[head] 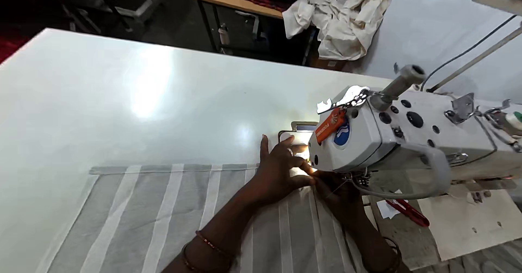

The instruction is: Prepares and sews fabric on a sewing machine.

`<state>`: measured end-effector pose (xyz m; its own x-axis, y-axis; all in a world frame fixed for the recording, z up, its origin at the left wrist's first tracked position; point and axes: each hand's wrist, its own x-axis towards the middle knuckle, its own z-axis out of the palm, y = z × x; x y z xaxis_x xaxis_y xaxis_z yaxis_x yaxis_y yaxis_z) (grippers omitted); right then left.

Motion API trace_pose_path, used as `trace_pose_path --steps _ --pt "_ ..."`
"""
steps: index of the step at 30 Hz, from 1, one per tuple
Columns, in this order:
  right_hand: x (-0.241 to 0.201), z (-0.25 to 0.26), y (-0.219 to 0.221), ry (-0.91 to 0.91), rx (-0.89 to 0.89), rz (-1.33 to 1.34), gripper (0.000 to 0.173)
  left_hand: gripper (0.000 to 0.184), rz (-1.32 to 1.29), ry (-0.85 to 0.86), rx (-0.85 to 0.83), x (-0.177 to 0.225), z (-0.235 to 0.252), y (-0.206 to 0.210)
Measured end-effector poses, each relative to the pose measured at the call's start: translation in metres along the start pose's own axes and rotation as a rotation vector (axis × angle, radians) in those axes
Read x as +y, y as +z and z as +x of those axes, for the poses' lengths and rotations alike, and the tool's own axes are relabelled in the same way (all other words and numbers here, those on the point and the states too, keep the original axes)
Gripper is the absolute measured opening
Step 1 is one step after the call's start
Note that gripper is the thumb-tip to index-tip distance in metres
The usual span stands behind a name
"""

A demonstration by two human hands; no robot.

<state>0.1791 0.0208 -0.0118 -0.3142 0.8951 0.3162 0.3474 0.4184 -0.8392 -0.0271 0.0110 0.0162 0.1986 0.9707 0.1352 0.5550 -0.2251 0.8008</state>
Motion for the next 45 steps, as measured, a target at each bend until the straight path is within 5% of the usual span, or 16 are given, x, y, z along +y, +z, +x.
trace_pose_path --steps 12,18,36,45 --pt "0.002 -0.005 0.004 -0.005 0.259 -0.142 0.017 0.014 0.017 0.004 0.166 0.002 0.003 0.013" --pt "-0.004 -0.005 0.015 -0.128 0.372 -0.111 0.010 0.014 0.002 -0.040 0.108 0.004 0.001 0.006" --pt "-0.005 -0.005 0.012 -0.069 0.371 -0.184 0.009 0.015 0.015 -0.061 0.161 0.009 0.001 0.008" --pt "-0.007 -0.005 0.014 0.013 0.331 0.121 0.008 0.012 0.025 -0.064 0.152 0.013 0.000 0.007"
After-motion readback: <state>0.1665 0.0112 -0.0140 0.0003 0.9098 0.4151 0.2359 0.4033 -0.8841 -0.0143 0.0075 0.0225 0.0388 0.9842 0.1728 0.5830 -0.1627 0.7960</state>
